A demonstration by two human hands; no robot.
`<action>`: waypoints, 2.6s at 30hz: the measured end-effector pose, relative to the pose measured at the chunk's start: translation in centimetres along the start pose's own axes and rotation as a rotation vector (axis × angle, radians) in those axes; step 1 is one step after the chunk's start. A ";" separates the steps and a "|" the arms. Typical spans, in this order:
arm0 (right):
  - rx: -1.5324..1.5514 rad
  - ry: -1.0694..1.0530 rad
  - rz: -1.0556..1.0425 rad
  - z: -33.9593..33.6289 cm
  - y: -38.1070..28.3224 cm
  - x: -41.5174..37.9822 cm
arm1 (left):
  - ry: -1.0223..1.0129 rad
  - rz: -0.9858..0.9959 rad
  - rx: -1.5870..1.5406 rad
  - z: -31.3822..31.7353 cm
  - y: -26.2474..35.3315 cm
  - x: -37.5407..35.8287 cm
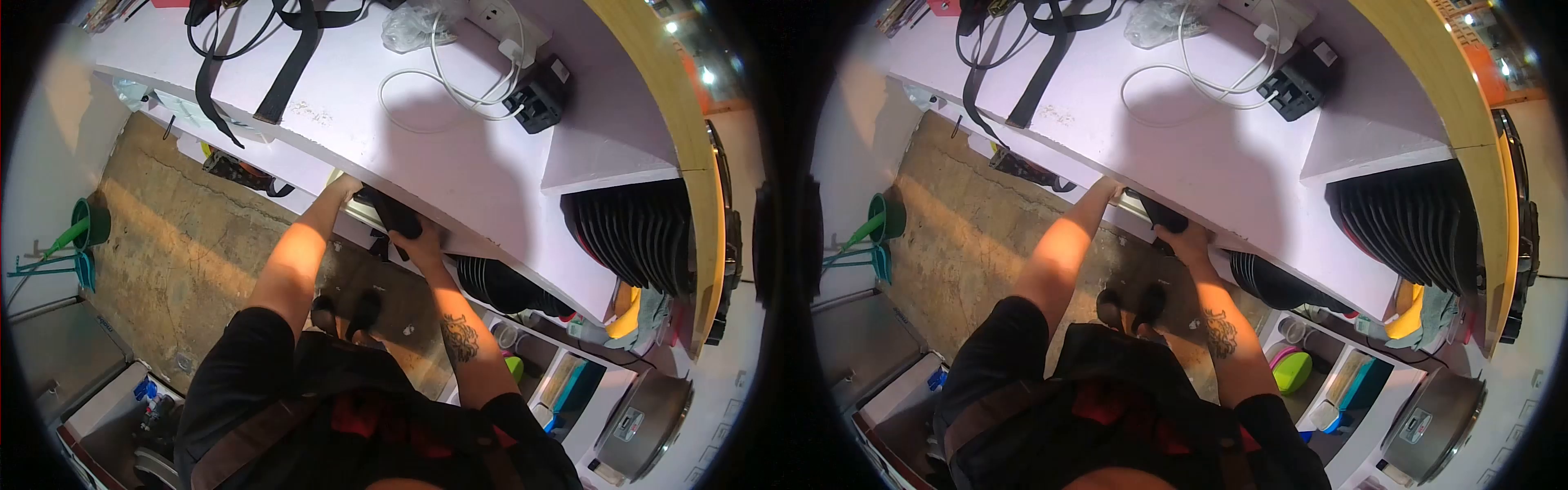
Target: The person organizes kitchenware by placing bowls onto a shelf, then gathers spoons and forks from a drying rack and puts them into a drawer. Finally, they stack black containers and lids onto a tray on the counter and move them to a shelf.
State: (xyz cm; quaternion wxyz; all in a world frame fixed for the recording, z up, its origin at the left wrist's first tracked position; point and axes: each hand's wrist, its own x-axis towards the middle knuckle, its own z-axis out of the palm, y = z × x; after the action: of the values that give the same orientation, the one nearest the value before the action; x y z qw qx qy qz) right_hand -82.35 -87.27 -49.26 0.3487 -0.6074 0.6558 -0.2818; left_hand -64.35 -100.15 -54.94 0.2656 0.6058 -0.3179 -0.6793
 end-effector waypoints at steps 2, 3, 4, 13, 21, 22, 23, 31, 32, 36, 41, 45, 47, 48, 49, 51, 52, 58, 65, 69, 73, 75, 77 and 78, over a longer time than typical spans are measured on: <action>-0.107 0.039 -0.029 0.6 0.1 1.2 | 0.051 0.037 -0.144 0.1 -1.9 2.3; -0.105 0.036 -0.027 0.7 0.1 1.8 | 0.068 0.057 -0.217 0.1 -2.8 3.0; -0.225 0.024 -0.016 0.6 -0.2 2.2 | 0.083 0.080 -0.289 0.0 -3.5 3.3; -0.562 -0.170 -0.032 -0.3 -2.0 4.8 | 0.215 0.331 -0.592 1.4 -4.7 0.5; -0.917 -0.323 0.071 -0.3 -4.6 6.3 | 0.259 0.472 -0.234 2.2 -3.9 -2.7; -0.898 -0.342 0.096 -1.1 -7.4 5.6 | 0.281 0.585 -0.051 2.2 -4.4 -1.7; -0.878 -0.361 0.122 -1.6 -8.9 5.2 | 0.283 0.585 -0.051 2.8 -5.8 -0.1; -0.742 0.141 -0.111 0.1 -2.3 4.5 | 0.289 0.467 -0.001 3.8 -5.9 1.3; -0.776 0.128 -0.085 0.0 -2.6 4.3 | 0.285 0.467 0.004 3.7 -5.9 1.5; -0.675 0.122 -0.087 0.0 -2.8 3.5 | 0.184 0.459 -0.141 2.7 -5.6 2.0; -0.521 -0.177 -0.265 -2.2 -5.4 -4.0 | 0.148 0.491 0.452 0.6 -6.3 0.6; -0.188 -0.598 -0.081 -8.1 -4.3 -13.9 | 0.009 0.232 -0.043 2.0 -4.1 -10.3; -0.117 -0.673 0.029 -12.4 -5.5 -17.6 | -0.114 0.057 0.152 3.7 -1.8 -17.6; -0.109 -0.608 0.046 -14.6 -5.8 -18.8 | -0.433 0.066 0.361 2.8 -3.9 -16.9; -0.054 -0.504 0.069 -17.0 -5.9 -19.6 | -0.606 0.001 0.529 4.3 -1.9 -19.7; -0.022 -0.229 -0.019 -22.3 -5.8 -20.7 | -0.832 0.126 0.515 8.0 0.9 -24.9; -0.047 -0.057 -0.119 -25.3 -5.8 -20.9 | -0.955 0.260 0.659 10.1 2.7 -26.4; 0.079 1.008 -0.282 -46.9 -11.1 -22.5 | -1.284 0.592 0.744 24.3 18.6 -38.9; -0.185 1.623 0.004 -73.1 -3.1 -18.7 | -1.243 0.942 0.712 46.2 27.4 -47.3; 0.187 1.097 0.275 -81.3 -0.9 -15.9 | -1.113 1.025 0.517 60.6 28.7 -44.8; 0.674 0.793 0.127 -81.8 -1.2 -15.3 | -0.817 0.949 0.485 68.9 29.9 -44.2; 0.727 0.659 0.103 -82.4 -1.5 -15.5 | -0.767 0.950 0.484 71.0 29.9 -44.0; 0.695 0.629 0.163 -82.8 -1.1 -15.5 | -0.720 0.945 0.489 72.3 29.6 -44.1; 0.698 0.625 0.163 -82.9 -1.0 -15.5 | -0.695 0.943 0.467 72.8 29.1 -44.1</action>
State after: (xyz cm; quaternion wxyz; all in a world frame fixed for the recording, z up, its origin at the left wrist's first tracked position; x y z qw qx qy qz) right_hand -147.78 -76.42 2.88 0.3389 -0.2864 0.6410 -0.6263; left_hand -131.72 -78.41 0.51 0.2787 0.1865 -0.7584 -0.5589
